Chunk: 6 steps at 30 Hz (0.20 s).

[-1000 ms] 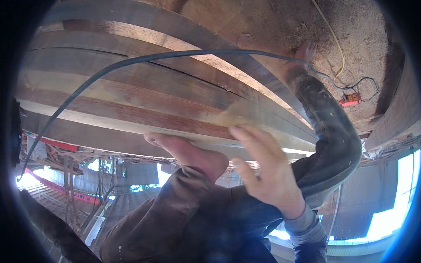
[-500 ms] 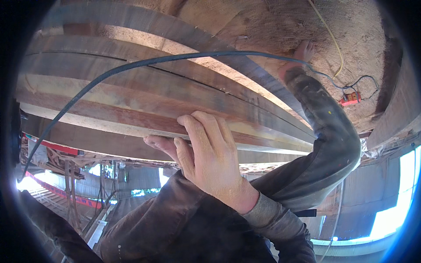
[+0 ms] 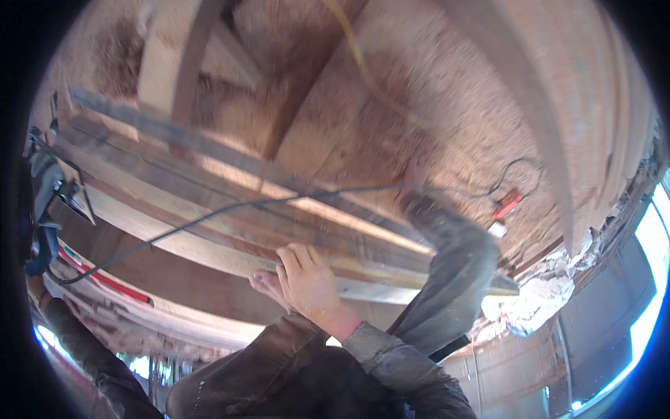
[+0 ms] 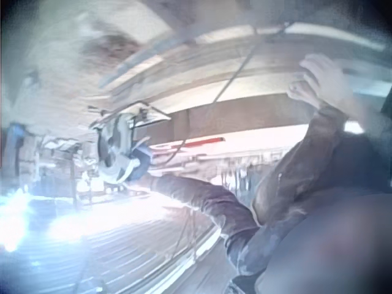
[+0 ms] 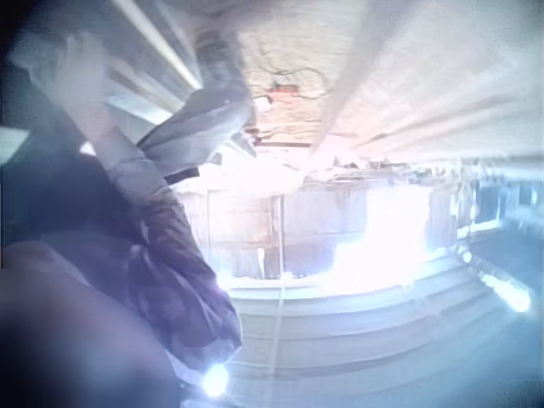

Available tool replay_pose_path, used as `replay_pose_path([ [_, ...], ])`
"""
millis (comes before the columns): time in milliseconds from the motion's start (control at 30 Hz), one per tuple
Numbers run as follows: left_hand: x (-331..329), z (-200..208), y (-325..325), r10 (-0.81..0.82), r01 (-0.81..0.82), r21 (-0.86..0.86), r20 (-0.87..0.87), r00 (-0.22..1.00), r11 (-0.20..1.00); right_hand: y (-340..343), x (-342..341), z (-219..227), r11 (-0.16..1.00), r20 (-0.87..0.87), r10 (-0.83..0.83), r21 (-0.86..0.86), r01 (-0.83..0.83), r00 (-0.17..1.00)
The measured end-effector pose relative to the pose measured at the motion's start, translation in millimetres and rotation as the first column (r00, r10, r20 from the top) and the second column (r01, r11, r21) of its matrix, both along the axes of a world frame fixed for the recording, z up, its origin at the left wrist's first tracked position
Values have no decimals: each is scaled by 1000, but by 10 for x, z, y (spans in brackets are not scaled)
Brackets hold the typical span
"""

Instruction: The person uses a circular saw to cut a long wooden plank into smaller pieces. They repeatedly position the saw, make cuts, and move the cut pieces aside.

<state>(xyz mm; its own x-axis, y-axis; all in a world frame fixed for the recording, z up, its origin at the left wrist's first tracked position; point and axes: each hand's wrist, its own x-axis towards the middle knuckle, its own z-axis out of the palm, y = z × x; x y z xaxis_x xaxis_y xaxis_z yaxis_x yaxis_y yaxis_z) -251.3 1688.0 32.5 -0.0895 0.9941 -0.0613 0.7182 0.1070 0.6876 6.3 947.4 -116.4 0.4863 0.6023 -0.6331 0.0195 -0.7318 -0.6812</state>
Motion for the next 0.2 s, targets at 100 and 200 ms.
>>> replay_pose_path([
  [100, -216, -178, 279, 23, -27, 29, 130, 991, 999, -7, -30, -74, 998, 19, 39, -42, -38, 999],
  [200, -248, -553, 710, 142, -164, 46, 313, 939, 985, 53, 242, -284, 992, 115, 119, -58, -113, 986],
])
